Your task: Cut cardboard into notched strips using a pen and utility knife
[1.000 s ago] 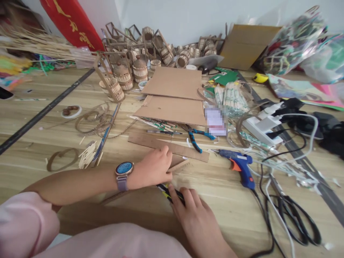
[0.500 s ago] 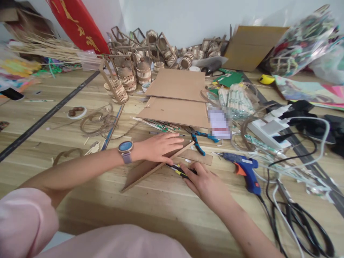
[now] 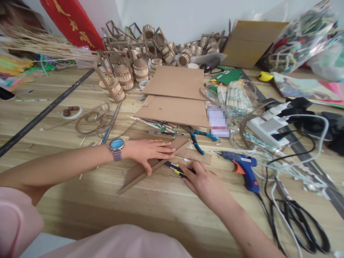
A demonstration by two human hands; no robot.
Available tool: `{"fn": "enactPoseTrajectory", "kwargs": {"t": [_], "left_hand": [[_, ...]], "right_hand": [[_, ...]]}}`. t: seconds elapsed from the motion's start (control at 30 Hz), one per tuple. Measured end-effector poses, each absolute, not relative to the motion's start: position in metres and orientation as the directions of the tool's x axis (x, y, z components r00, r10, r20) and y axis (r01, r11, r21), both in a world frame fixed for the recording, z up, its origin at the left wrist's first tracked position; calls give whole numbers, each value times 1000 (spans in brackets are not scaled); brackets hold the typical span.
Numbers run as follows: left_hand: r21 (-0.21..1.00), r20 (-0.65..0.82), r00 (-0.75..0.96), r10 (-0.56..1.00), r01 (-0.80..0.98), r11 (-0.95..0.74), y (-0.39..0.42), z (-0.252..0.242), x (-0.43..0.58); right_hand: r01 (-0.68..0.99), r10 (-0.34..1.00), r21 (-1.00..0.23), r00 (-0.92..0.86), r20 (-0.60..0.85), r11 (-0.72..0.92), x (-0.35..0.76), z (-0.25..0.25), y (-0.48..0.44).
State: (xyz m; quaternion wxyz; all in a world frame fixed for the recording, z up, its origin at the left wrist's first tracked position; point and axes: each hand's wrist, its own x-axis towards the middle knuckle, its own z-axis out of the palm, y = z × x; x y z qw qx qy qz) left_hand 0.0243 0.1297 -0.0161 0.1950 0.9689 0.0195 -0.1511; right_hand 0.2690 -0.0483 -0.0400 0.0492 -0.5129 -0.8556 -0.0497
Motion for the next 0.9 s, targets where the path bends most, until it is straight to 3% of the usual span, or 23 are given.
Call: {"fn": "enactPoseTrajectory", "kwargs": {"t": [0.27, 0.47, 0.9], "left_hand": [[384, -298, 953, -51, 71, -920, 131, -15, 23], [363, -292, 955, -54, 59, -930, 132, -17, 24], [422, -256, 966, -41, 74, -904, 133, -21, 23]], "right_hand": [[895, 882, 57, -445, 155, 441, 257, -32, -50], [899, 877, 178, -433, 209, 401, 246, -26, -57], [882, 877, 227, -452, 162, 412, 233, -22, -63]]}}
